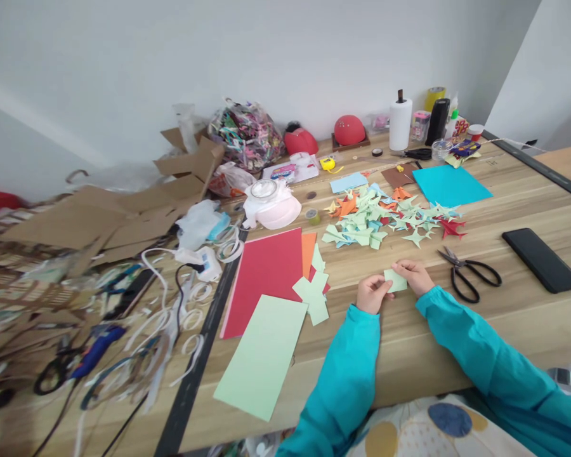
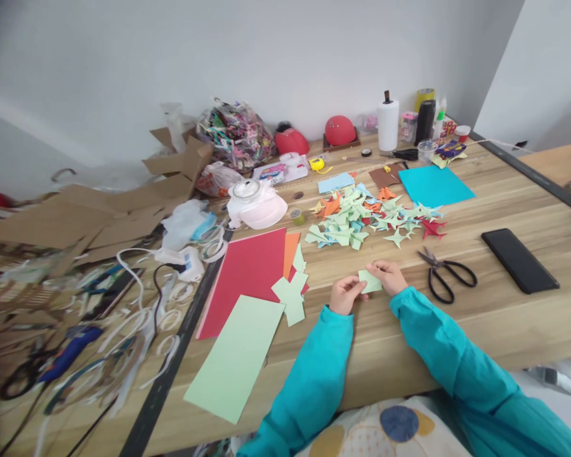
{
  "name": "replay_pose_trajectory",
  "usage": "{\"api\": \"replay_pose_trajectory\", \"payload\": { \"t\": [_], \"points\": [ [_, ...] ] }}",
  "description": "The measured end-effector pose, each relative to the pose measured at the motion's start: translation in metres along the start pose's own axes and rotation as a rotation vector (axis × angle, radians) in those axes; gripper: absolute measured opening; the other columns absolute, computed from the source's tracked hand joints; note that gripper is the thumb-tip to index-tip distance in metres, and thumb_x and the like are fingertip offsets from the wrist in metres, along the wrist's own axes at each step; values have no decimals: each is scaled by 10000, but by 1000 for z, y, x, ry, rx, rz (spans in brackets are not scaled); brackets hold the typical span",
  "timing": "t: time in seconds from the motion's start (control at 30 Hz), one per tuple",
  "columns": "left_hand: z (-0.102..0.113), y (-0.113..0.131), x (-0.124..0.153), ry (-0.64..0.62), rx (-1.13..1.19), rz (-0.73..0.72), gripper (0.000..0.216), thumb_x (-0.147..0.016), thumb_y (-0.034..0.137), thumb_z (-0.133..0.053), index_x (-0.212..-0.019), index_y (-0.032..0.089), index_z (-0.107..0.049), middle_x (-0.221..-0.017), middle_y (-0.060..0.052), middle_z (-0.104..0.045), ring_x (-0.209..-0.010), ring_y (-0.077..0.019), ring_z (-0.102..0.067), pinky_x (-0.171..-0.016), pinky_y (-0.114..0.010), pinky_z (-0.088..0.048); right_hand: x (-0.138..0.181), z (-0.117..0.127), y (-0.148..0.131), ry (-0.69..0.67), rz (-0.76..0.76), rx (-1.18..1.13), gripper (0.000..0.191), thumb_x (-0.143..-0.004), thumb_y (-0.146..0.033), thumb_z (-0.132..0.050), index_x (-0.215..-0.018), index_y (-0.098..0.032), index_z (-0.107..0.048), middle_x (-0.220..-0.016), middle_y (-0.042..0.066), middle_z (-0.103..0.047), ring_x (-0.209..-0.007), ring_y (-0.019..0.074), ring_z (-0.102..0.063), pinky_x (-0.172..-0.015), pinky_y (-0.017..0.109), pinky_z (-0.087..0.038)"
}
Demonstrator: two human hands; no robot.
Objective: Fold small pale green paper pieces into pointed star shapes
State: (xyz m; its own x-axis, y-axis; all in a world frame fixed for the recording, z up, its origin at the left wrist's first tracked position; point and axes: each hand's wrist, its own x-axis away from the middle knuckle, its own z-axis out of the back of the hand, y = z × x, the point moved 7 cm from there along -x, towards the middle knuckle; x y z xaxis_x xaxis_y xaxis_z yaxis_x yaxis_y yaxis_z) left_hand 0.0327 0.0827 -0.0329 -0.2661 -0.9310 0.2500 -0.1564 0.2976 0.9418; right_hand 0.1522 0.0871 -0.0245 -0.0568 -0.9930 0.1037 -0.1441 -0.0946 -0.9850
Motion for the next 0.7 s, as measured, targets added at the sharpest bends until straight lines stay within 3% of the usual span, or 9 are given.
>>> {"api": "replay_pose_trajectory", "payload": {
  "t": [0.3, 0.47, 0.7],
  "points": [
    [21, -3, -9, 195, 184, -77, 323, -514, 366, -731, -690, 118, -622, -533, 0, -598, -436, -121, -558, -412, -243, -470, -3, 2, 1, -2, 4, -51, 298, -543, -401, -721, -682, -169, -595, -577, -17, -596, -453, 88, -484, -459, 239, -403],
    [20, -4, -9, 201, 265, -78, 355, -526, 338, -734, -773, 103, -638, -569, -22, -622, -468, -139, -588, -450, -260, -491, -4, 4, 2, 37, 34, -74, 279, -568, -379, -714, -718, -169, -608, -536, -30, -587, -427, 80, -479, -446, 234, -397],
    [29, -1, -10, 273, 250, -212, 293, -541, 274, -737, -776, 116, -661, -635, -43, -656, -582, -147, -617, -576, -289, -519, -5, 5, 4, 52, 49, -76, 300, -572, -374, -715, -765, -171, -609, -577, -28, -577, -450, 83, -482, -439, 233, -390]
  ]
}}
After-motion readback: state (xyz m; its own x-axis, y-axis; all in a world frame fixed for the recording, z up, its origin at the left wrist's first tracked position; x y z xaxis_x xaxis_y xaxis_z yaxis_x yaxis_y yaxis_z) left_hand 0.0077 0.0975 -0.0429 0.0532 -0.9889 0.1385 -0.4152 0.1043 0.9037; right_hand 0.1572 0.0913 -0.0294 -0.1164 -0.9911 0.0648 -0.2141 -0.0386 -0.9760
